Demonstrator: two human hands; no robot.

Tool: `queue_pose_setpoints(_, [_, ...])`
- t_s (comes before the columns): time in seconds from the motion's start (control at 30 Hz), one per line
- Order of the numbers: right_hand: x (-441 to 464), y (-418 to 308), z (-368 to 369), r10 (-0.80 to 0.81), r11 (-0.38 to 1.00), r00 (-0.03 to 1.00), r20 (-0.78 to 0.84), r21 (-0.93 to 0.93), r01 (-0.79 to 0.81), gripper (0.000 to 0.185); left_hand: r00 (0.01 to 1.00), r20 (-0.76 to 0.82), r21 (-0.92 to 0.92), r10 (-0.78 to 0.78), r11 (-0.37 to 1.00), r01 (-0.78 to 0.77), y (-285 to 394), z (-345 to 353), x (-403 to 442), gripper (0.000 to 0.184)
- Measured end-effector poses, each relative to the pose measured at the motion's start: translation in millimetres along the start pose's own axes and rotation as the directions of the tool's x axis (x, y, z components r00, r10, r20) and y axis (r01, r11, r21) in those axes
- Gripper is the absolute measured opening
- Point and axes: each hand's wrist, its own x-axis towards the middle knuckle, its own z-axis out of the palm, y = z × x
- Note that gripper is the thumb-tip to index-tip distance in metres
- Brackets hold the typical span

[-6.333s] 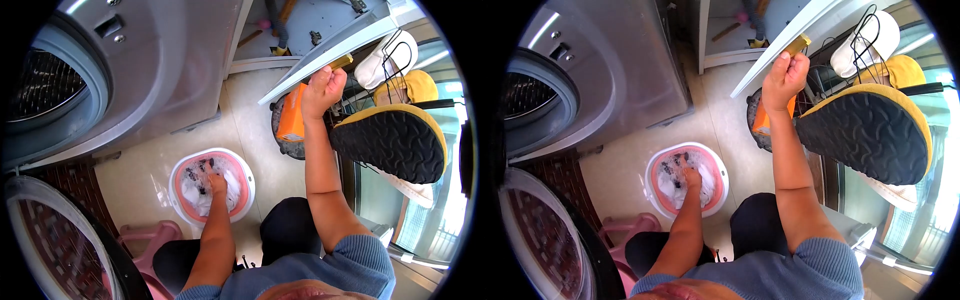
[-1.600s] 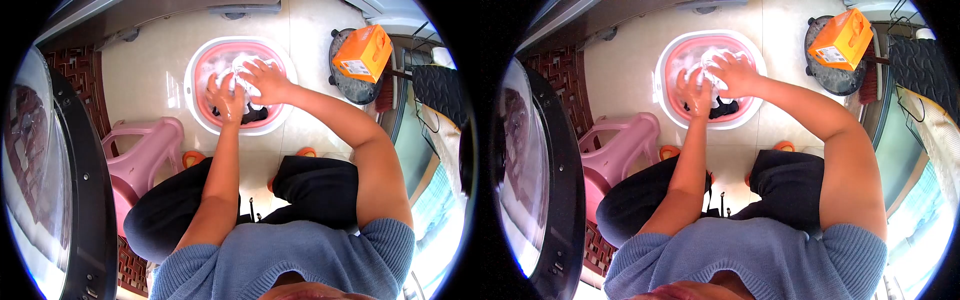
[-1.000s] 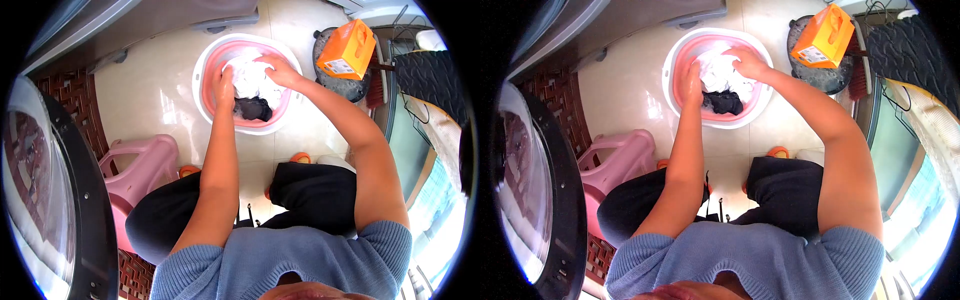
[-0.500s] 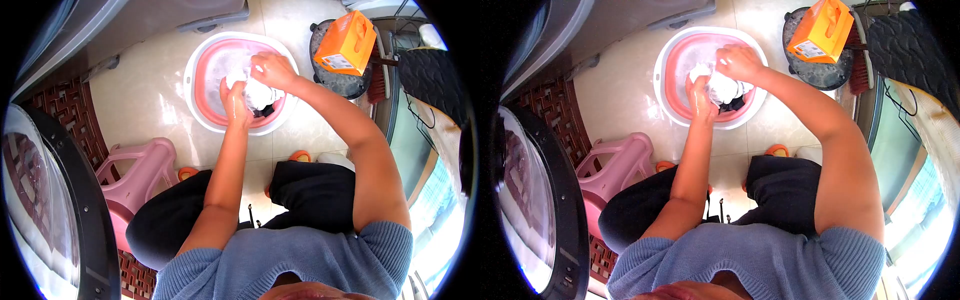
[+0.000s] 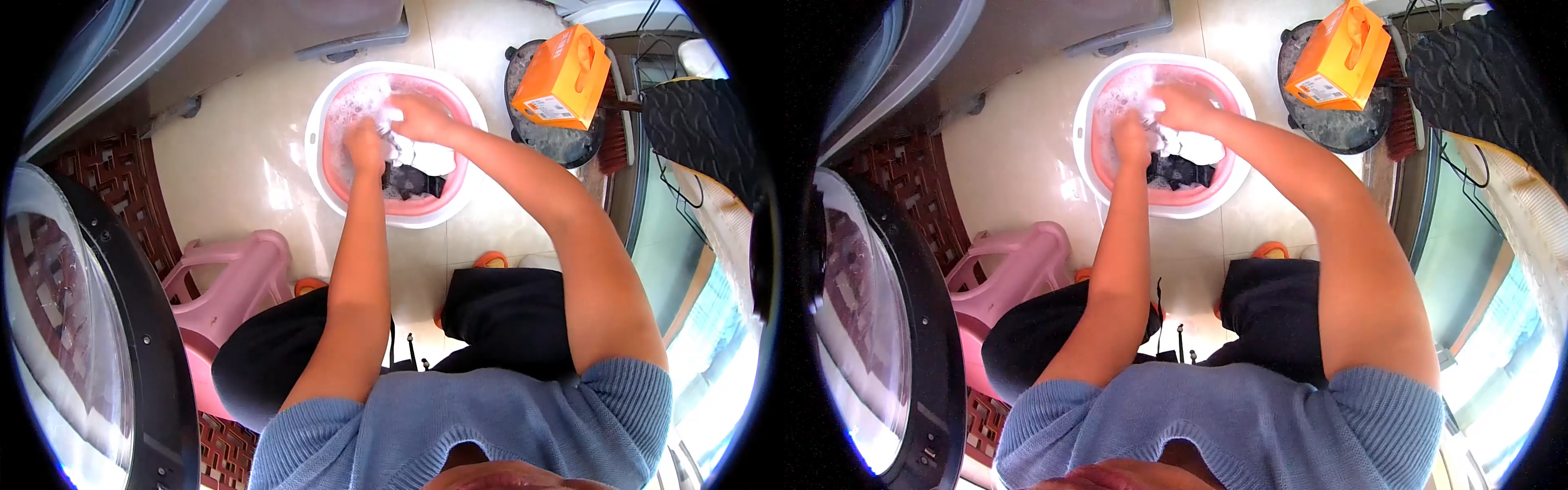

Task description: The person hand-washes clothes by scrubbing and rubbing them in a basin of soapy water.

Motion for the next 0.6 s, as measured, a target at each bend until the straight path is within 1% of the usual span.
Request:
queue_pose_setpoints(0.03, [-11.0,-6.5,1.1,-0.140,0.990,0.990,-0.023,-0.033,0.139,0.024,0.975,-0.177,-0.609,-0.134,0.793,-0.002,-1.6,13.4,5.9,0.040])
queue_pose_setpoints(0.07, [-30.0,-31.5,-4.7,-0.245,0.968,0.968,-0.045,0.045,0.247,0.023,0.975,-0.177,-0.607,-0.136,0.794,0.000,16.6,10.3,-1.3,0.040])
queue_pose_setpoints(0.1, [-48.1,-53.5,-11.2,-0.381,0.925,0.922,-0.066,-0.019,0.380,0.024,0.974,0.200,-0.763,-0.107,0.606,0.224,30.9,3.2,-14.0,0.039])
queue_pose_setpoints(0.13, [-60.8,-67.8,-16.6,-0.439,0.891,0.898,0.025,-0.115,0.439,0.024,0.847,0.531,-0.780,0.013,0.398,0.483,40.3,-3.0,-27.5,0.039])
queue_pose_setpoints(0.17, [-70.3,-73.2,-12.5,-0.478,0.867,0.877,0.041,-0.136,0.479,0.023,0.856,0.507,-0.782,-0.101,0.363,0.506,44.6,1.2,-38.0,0.040])
queue_pose_setpoints(0.2, [-73.8,-74.0,-10.0,-0.520,0.838,0.852,0.057,-0.161,0.522,0.022,0.857,0.506,-0.783,-0.096,0.365,0.504,41.9,4.7,-37.6,0.040])
queue_pose_setpoints(0.27, [-66.3,-62.9,-4.6,-0.501,0.850,0.865,0.029,-0.173,0.498,0.020,0.808,0.589,-0.793,0.026,0.212,0.571,21.4,9.9,-38.2,0.040])
queue_pose_setpoints(0.3, [-60.3,-55.1,-3.8,-0.479,0.863,0.878,0.001,-0.179,0.472,0.019,0.877,0.481,-0.837,0.017,0.306,0.453,-1.8,16.2,-36.8,0.037])
queue_pose_setpoints(0.33, [-51.0,-46.9,-13.4,-0.287,0.937,0.957,0.049,-0.195,0.291,0.019,0.931,0.365,-0.853,0.007,0.403,0.331,-25.2,22.5,-35.4,0.035])
queue_pose_setpoints(0.37, [-38.0,-35.1,-21.5,-0.144,0.953,0.983,0.110,-0.251,0.168,0.024,0.956,0.280,-0.851,-0.082,0.439,0.287,-5.2,28.0,-44.5,0.031])
queue_pose_setpoints(0.4, [-27.5,-23.6,-28.7,0.004,0.948,0.987,0.161,-0.315,0.048,0.029,0.968,0.188,-0.844,-0.164,0.477,0.245,16.8,32.3,-53.0,0.028])
queue_pose_setpoints(0.43, [-23.0,-13.6,-33.8,0.003,0.947,0.987,0.162,-0.318,0.049,0.029,0.985,0.103,-0.802,-0.141,0.574,0.166,12.9,27.1,-50.2,0.022])
queue_pose_setpoints(0.47, [-22.5,-3.8,-35.9,-0.010,0.949,0.984,0.180,-0.310,0.066,0.035,0.984,0.101,-0.803,-0.146,0.573,0.167,16.4,20.9,-48.9,0.022])
queue_pose_setpoints(0.5, [-26.0,3.0,-35.6,-0.023,0.951,0.980,0.199,-0.299,0.083,0.042,0.997,-0.010,-0.686,-0.080,0.726,0.051,22.4,13.6,-48.5,0.019])
queue_pose_setpoints(0.53, [-32.3,10.6,-29.9,-0.023,0.951,0.979,0.204,-0.296,0.084,0.042,0.994,-0.105,-0.532,0.010,0.844,-0.065,26.9,5.8,-46.0,0.016])
queue_pose_setpoints(0.57, [-42.3,19.5,-18.2,-0.172,0.897,0.979,0.112,-0.393,0.203,0.049,0.976,-0.162,-0.309,0.146,0.932,-0.191,27.2,-2.6,-44.1,0.018])
queue_pose_setpoints(0.6, [-49.7,20.5,-9.4,-0.327,0.815,0.945,0.033,-0.496,0.299,0.056,0.976,-0.164,-0.308,0.145,0.932,-0.190,25.2,-3.1,-42.7,0.018])
